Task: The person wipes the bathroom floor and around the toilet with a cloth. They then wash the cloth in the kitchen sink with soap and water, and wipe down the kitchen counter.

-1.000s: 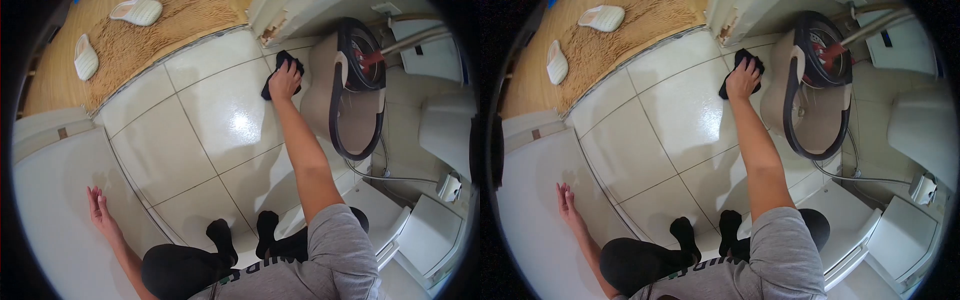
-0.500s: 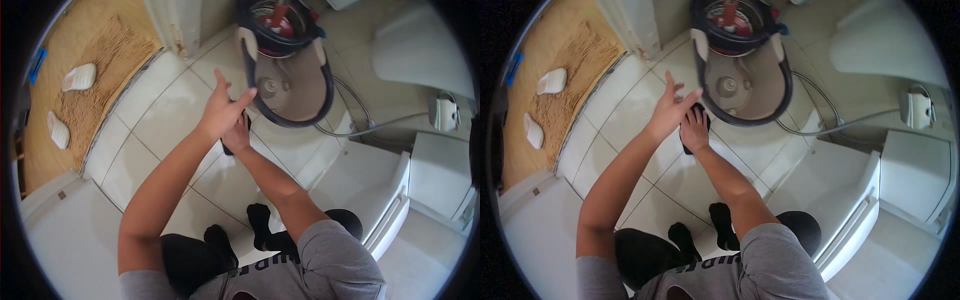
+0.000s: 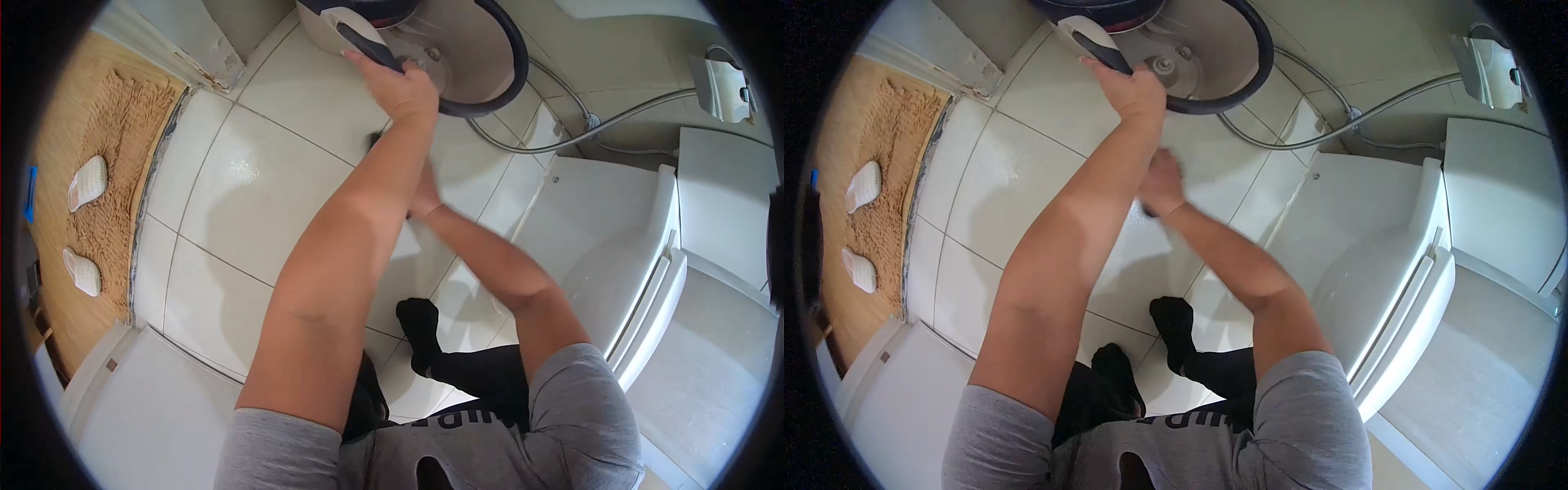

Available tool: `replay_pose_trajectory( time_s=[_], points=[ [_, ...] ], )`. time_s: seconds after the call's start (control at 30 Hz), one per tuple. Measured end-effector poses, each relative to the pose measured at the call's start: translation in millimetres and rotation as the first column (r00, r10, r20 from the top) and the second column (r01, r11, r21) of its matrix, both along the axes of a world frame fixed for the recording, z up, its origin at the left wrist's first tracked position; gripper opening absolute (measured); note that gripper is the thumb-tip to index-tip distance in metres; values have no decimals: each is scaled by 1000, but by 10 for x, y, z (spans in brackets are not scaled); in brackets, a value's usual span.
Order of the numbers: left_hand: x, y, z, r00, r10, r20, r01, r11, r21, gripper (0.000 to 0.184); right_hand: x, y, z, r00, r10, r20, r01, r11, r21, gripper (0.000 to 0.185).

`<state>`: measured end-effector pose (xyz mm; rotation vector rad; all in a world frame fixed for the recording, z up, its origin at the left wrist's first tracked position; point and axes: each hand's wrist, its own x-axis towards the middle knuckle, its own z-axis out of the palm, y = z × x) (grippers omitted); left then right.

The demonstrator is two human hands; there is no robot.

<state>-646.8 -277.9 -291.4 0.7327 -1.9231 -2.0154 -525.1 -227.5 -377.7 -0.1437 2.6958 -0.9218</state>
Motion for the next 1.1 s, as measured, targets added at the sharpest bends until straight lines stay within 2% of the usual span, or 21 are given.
replay_pose_trajectory(
  time_s=[0.03, 0.07, 0.1, 0.13, 0.23, 0.3, 0.37, 0.4, 0.47, 0.53, 0.6, 0.67, 0.73, 0.8, 0.83, 0.9, 1.0, 1.03, 1.07, 1.1],
  points=[
    [-27, 98, -61, 999, 31, -7, -32, 996, -87, 86, 222, -294, 60, 997, 77, -11, -77, 996, 37, 35],
    [-31, 164, -78, 999, 32, -9, -33, 995, -93, 86, 445, -589, 122, 988, 154, -22, -152, 986, 72, 40],
    [-34, 212, -88, 999, 49, -13, -50, 995, -89, 87, 708, -856, 39, 864, 433, -255, -315, 862, 396, 37],
    [-50, 225, -112, 997, 69, -18, -71, 994, -88, 87, 738, -1094, -124, 862, 435, -262, -320, 866, 385, 37],
    [-39, 196, -88, 999, 38, 21, -37, 996, -76, 88, 787, -1748, -627, 597, 708, -377, -320, 641, 697, 44],
    [-53, 192, -90, 998, 47, 52, -41, 992, -122, 88, 568, -1848, -600, 620, 678, -395, -368, 696, 616, 47],
    [-48, 170, -58, 996, 54, 75, -40, 985, -171, 88, -188, -1781, -554, 792, 448, -415, -291, 875, 388, 48],
    [-28, 157, -34, 992, 36, 119, -14, 984, -179, 88, -565, -1696, -582, 824, 331, -460, -170, 919, 355, 49],
    [-19, 141, -11, 988, 25, 155, 6, 980, -198, 88, -1184, -1514, -558, 837, 135, -530, 6, 967, 255, 46],
    [-23, 119, 0, 988, 7, 156, 28, 976, -216, 88, -1482, -1491, -546, 889, 53, -455, 74, 964, 257, 44],
    [-19, 121, 38, 984, 12, 179, 23, 981, -194, 89, -1583, -1560, -541, 890, 26, -456, 75, 977, 201, 44],
    [11, 106, 13, 985, -39, 167, 63, 987, -146, 90, -1698, -1560, -542, 809, -65, -584, 81, 997, 2, 46],
    [-25, 82, 12, 983, -52, 176, 83, 981, -173, 91, -1881, -1585, -490, 776, -71, -626, 128, 991, 46, 48],
    [38, 68, -13, 975, -60, 214, 98, 980, -173, 91, -1895, -1524, -614, 797, 52, -602, 68, 982, 176, 50],
    [31, 87, -18, 978, -53, 202, 91, 979, -185, 92, -1799, -1432, -601, 814, 66, -577, 31, 987, 156, 53],
    [31, 103, 4, 981, -25, 193, 61, 981, -183, 92, -1421, -1081, -510, 865, 135, -483, -13, 969, 247, 54],
    [-2, 68, 95, 970, -22, 243, 80, 970, -230, 92, -605, -318, -374, 878, 191, -439, -79, 962, 260, 55],
    [-3, 29, 173, 943, -58, 328, 128, 973, -194, 92, -393, -26, -302, 868, 230, -441, -114, 955, 273, 55],
    [9, 12, 236, 906, -103, 411, 179, 972, -151, 91, -176, 317, -587, 957, -54, -285, 23, 993, -112, 59],
    [8, 42, 165, 916, -70, 395, 164, 964, -211, 93, -40, 616, -600, 941, 34, -336, 51, 969, 240, 60]
  ],
)
